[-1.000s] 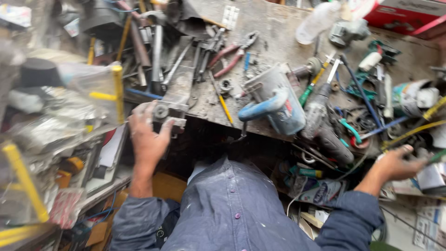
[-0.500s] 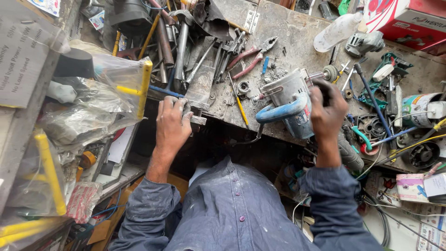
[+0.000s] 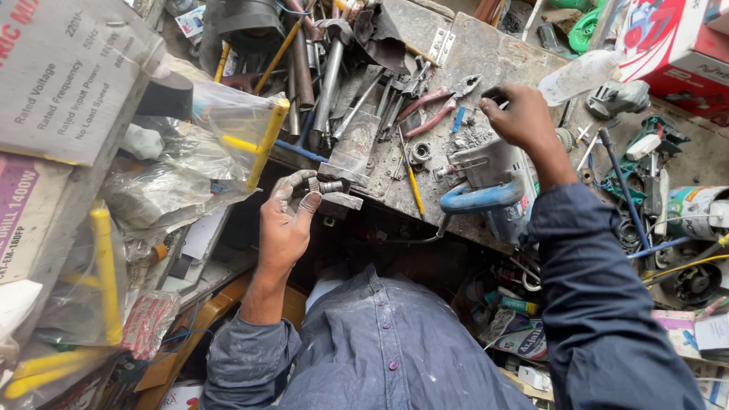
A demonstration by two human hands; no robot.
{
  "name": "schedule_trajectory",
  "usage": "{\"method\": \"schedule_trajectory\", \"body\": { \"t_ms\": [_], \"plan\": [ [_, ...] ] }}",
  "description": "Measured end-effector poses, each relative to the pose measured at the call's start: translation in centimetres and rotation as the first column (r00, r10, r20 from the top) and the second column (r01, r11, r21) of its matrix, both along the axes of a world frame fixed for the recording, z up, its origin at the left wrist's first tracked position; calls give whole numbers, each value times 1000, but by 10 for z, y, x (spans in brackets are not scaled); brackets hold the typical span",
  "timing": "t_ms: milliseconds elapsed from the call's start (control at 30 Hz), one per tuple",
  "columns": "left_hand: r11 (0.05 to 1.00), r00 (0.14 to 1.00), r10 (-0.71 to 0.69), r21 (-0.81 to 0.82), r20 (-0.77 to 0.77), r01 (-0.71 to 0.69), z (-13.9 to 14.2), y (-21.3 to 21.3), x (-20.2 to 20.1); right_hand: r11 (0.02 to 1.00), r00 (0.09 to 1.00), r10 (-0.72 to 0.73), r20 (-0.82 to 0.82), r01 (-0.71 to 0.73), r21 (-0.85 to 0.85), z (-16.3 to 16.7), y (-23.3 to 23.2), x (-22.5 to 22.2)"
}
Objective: The person disassembles and repairs an electric mixer motor at a cluttered workbench. They handle the motor housing and armature, pick small parts and fasteners from the bench, use pliers to work on components, and sort through tools and parts while repositioning the machine.
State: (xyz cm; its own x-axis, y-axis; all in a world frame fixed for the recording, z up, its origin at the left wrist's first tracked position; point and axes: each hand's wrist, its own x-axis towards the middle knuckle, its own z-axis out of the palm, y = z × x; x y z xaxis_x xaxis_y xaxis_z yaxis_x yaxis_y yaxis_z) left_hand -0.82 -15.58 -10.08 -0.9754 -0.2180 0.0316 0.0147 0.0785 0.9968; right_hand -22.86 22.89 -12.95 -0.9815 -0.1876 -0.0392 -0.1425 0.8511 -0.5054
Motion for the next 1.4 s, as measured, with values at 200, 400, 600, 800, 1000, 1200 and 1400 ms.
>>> {"method": "schedule_trajectory", "body": {
  "t_ms": [200,400,600,800,1000,1200,1400],
  "plan": [
    [901,994,-24,433,110,-26,-28,-9,6,930,977,137,165,-184,318,-58,-15,-56],
    [820,987,-48,571,155,-50,-35,-20,10,848,972,142,185,-216,483,-83,-40,-67],
    [820,989,-50,571,140,-39,-33,-22,8,959,965,107,238,-163,231,-75,-24,-75],
    [800,978,-101,599,184,-30,-23,-3,-4,991,937,-2,350,-44,125,-75,9,-59],
    [797,976,-148,604,159,22,-20,20,-12,999,998,49,31,-49,-10,-50,29,-43],
    [779,969,-167,627,181,17,-20,34,-19,979,971,153,-185,-175,-107,18,-4,44],
    [783,953,-299,556,-58,279,-13,36,-14,987,975,157,-154,-151,48,-11,-104,165]
  ]
}}
